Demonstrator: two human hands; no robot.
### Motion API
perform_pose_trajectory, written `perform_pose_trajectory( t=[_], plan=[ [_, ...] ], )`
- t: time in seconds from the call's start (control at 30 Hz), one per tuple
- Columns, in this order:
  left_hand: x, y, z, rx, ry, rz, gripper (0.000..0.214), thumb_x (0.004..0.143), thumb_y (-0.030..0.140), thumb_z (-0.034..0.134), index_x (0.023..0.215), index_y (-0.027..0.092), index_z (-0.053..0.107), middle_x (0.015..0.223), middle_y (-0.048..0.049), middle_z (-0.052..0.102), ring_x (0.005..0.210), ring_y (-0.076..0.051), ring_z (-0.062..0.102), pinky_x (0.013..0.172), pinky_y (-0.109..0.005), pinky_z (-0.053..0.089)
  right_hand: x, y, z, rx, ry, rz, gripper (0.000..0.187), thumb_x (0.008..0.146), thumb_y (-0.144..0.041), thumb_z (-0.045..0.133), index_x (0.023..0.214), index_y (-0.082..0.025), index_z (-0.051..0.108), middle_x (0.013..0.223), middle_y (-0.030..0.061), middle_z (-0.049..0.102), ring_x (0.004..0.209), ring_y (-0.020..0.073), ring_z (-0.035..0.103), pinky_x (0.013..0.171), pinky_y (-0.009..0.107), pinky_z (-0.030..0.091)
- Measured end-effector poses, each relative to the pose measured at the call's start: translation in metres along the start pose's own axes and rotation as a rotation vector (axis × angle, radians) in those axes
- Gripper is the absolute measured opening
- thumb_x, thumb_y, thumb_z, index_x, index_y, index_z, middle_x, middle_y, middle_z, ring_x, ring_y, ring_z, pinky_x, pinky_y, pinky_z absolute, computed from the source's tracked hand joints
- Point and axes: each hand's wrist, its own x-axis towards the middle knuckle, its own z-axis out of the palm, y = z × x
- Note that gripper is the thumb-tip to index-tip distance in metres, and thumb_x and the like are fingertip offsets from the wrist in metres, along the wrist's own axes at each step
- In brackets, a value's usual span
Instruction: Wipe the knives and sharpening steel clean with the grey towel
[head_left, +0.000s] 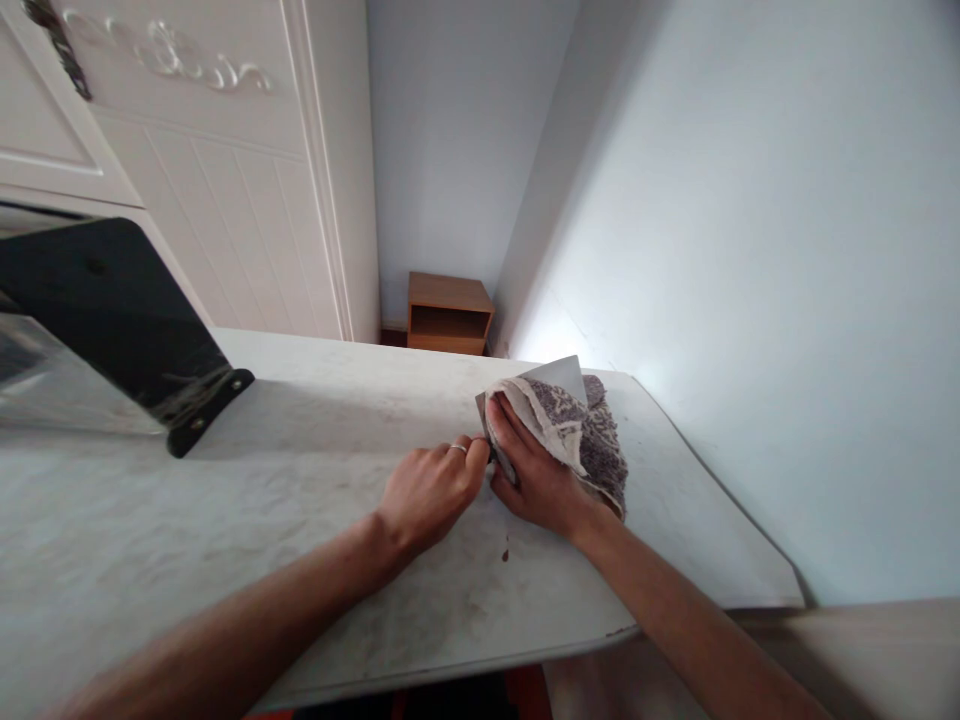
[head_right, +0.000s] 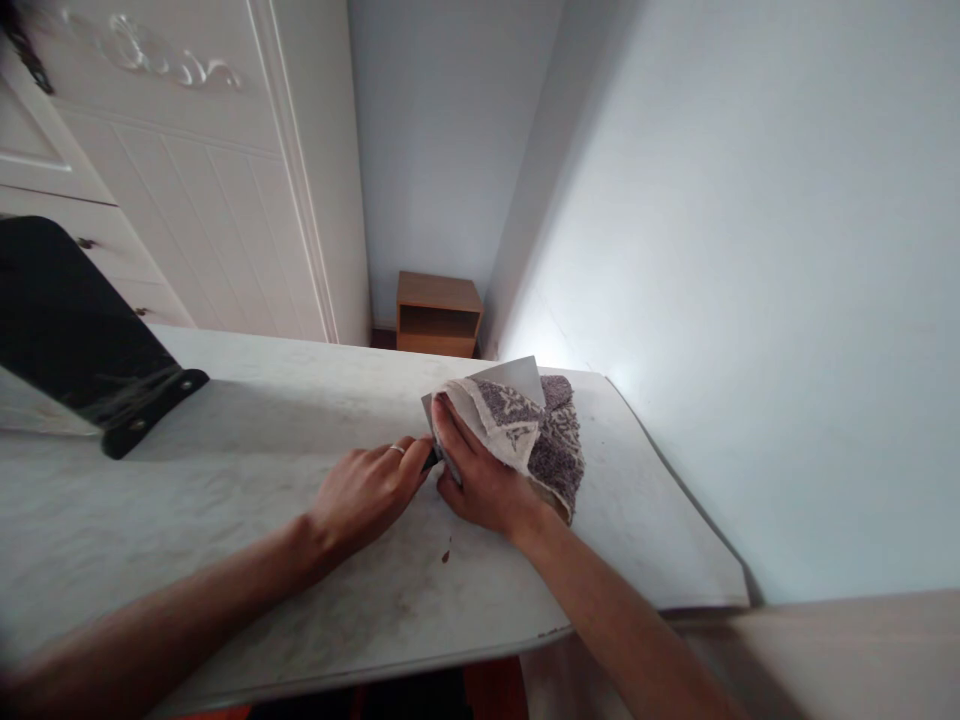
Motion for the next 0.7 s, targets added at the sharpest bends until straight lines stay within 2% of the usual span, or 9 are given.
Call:
perform_pose_trajectory(
  t=[0.2,0.3,0.43,0.57,0.7],
  plan=[
    [0.002,0.002,-0.001,-0.038,-0.023,-0.001,0.022,0.095,0.013,0.035,0.106,0.017,0.055,0.095,-0.0127,0.068,0.084,-0.026,0.07,0.068,-0.033,0.052,0.0,-0.002,-0.004,0.175,-0.057,-0.099,0.091,0.078,-0.004,0.045,0.157,-0.019,0.002,0.162,0.0087,0.018,0.149,0.0235,0.019,0.12,0.044,0.027],
    [0.003,0.001,0.0,-0.107,-0.015,-0.064,0.02,0.097,0.022,0.038,0.108,0.018,0.055,0.096,-0.0128,0.07,0.084,-0.027,0.071,0.07,-0.034,0.052,-0.001,-0.002,-0.006,0.228,-0.052,-0.108,0.09,0.079,-0.006,0.046,0.157,-0.021,0.006,0.161,0.0071,0.021,0.148,0.023,0.023,0.12,0.041,0.026],
    [0.005,-0.003,0.001,-0.184,0.02,-0.158,0.025,0.096,0.036,0.046,0.111,0.02,0.057,0.095,-0.013,0.074,0.085,-0.032,0.072,0.07,-0.037,0.051,-0.005,-0.001,-0.006,0.219,-0.038,-0.046,0.089,0.079,-0.006,0.047,0.157,-0.026,0.011,0.16,0.0036,0.026,0.146,0.0235,0.027,0.121,0.043,0.025],
    [0.006,-0.006,-0.003,-0.254,0.034,-0.266,0.025,0.092,0.037,0.053,0.109,0.02,0.059,0.096,-0.01,0.076,0.087,-0.03,0.073,0.071,-0.033,0.049,-0.01,-0.001,-0.005,0.179,-0.014,0.056,0.09,0.079,-0.007,0.051,0.157,-0.025,0.009,0.158,0.0062,0.033,0.145,0.0258,0.03,0.121,0.049,0.025],
    [0.008,-0.005,-0.008,-0.355,0.064,-0.346,0.021,0.088,0.035,0.057,0.103,0.021,0.061,0.097,-0.0082,0.076,0.091,-0.029,0.072,0.069,-0.03,0.047,-0.01,-0.003,-0.004,0.151,0.047,0.058,0.091,0.078,-0.006,0.052,0.157,-0.026,0.012,0.154,0.0065,0.04,0.143,0.0271,0.034,0.119,0.051,0.028]
  ],
)
